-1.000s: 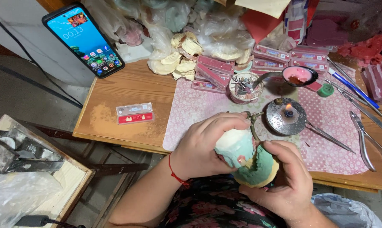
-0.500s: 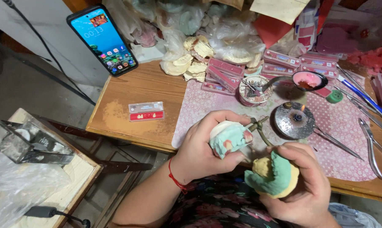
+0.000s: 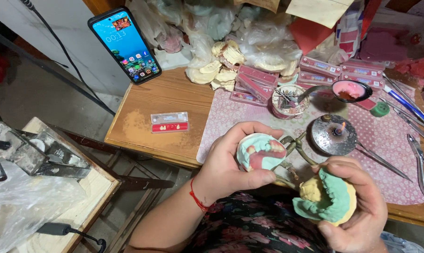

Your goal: Applying and shaping wax on a dental model using a heated tool and a dental handpiece

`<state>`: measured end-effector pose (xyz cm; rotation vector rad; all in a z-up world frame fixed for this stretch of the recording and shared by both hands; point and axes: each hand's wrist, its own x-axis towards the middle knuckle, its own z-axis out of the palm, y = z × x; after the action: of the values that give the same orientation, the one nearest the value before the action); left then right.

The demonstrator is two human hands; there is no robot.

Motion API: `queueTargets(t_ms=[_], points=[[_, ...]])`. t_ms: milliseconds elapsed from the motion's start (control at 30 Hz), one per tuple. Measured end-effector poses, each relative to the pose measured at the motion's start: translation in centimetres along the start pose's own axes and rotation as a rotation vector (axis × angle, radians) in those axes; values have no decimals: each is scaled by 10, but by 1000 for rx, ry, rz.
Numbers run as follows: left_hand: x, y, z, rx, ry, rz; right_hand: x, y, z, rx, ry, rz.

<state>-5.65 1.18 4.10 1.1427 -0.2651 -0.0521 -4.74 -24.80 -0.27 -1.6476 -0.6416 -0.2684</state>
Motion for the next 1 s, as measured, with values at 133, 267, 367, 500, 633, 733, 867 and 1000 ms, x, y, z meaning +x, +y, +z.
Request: queueTargets(t_ms=[133, 267, 367, 500, 633, 733, 867, 1000], points=[[1, -6, -6, -2, 4, -29, -1, 4, -9, 56, -3, 42], [3, -9, -11, -3, -25, -65, -8, 14, -17, 172, 47, 97], [3, -9, -14, 86, -86, -78, -8, 22, -30, 178, 46, 140], [9, -12, -34, -65, -251, -200, 13, 12, -41, 186, -35, 111], [30, -39, -56, -24, -459, -313, 38, -5, -46, 192, -230, 73], [46, -42, -44, 71, -670, -556, 60, -20, -44, 247, -389, 103], [63, -47, -23, 269, -966, -532, 88, -30, -44, 276, -625, 118], [56, -46, -1, 312, -889, -530, 109, -40, -52, 427, -710, 259]])
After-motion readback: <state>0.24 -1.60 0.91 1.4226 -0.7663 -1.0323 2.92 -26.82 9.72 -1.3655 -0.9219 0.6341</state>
